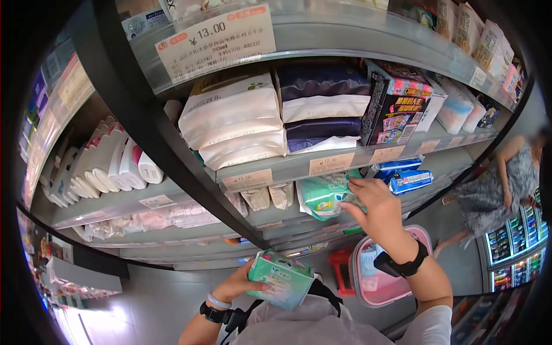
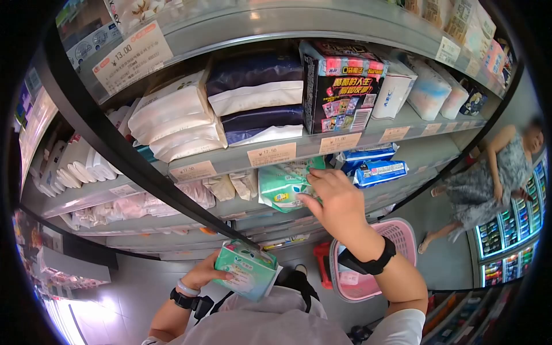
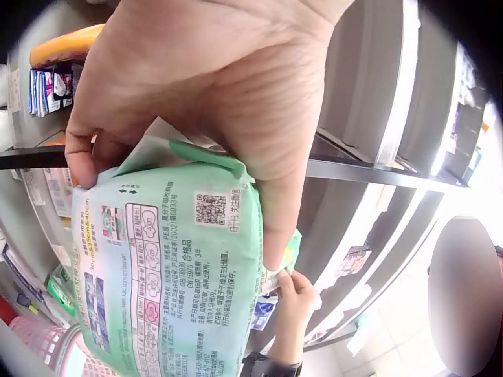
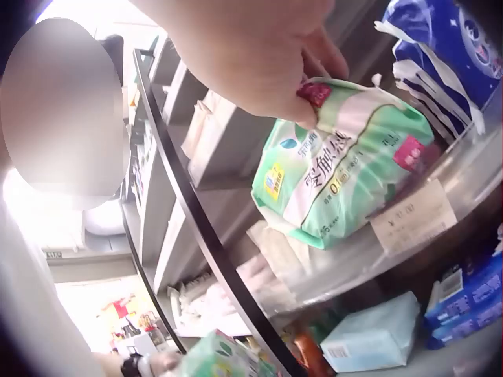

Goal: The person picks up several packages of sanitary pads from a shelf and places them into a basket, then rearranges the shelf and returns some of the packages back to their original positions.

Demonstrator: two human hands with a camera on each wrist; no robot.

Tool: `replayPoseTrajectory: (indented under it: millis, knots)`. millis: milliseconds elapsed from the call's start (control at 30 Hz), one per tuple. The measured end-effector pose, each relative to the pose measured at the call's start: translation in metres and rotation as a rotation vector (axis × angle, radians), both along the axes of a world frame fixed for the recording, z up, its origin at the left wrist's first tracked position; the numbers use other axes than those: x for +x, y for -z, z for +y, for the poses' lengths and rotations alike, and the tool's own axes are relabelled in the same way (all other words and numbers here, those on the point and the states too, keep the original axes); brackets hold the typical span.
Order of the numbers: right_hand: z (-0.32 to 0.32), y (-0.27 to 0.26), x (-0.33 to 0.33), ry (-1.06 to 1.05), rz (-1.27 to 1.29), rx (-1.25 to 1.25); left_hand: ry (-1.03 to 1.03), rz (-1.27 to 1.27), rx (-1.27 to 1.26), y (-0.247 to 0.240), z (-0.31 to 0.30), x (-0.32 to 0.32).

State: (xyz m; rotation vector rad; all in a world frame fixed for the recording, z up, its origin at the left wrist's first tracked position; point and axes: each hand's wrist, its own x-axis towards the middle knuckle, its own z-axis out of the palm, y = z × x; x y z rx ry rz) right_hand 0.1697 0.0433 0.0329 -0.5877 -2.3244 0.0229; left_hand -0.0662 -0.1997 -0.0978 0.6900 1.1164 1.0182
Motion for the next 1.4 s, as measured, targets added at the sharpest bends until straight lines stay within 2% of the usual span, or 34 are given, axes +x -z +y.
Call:
replayPoseTrajectory:
  millis: [33,133,300,400,467,567,800,900,967,1000,1067,1300,1400]
  knots:
    - [0.002,-0.002,0.003,-0.017,0.004,-0.133,-0.005,-0.001,-0.001,0.001,0.001,0.001]
    - [0.020,-0.003,0.004,0.001,0.047,-0.207,-0.026,-0.001,-0.012,0.000,0.007,0.008]
    - [0.022,-0.020,-0.003,-0.011,0.023,-0.128,-0.102,-0.007,0.023,-0.016,0.016,0.017]
    - [0.025,-0.022,0.000,-0.064,0.009,-0.121,-0.118,0.004,-0.013,-0.018,0.019,0.018]
    - [0.027,-0.026,0.001,-0.185,-0.083,-0.122,-0.126,0.004,-0.014,-0.022,0.022,0.020]
    - [0.038,-0.015,0.000,-0.212,-0.089,-0.097,-0.119,-0.005,-0.010,-0.024,0.027,0.022]
    - [0.048,-0.018,-0.007,-0.109,-0.057,-0.272,-0.047,0.010,0.013,-0.018,0.046,0.021]
    - [0.052,-0.017,-0.015,-0.102,-0.072,-0.184,-0.012,-0.014,0.029,-0.027,0.058,0.025]
    - [0.053,-0.015,-0.020,-0.004,-0.073,0.129,0.013,0.004,0.040,-0.027,0.065,0.027]
    - [0.053,-0.016,-0.018,0.002,-0.073,0.133,0.027,0.026,0.050,-0.028,0.069,0.027]
    - [0.050,-0.019,-0.016,-0.030,-0.108,-0.014,0.036,0.036,0.044,-0.028,0.072,0.026]
    - [0.057,-0.019,-0.008,-0.121,-0.165,0.001,0.111,0.048,0.061,-0.034,0.084,0.023]
    - [0.056,-0.021,-0.008,-0.145,-0.249,-0.119,0.122,0.043,0.069,-0.026,0.087,0.022]
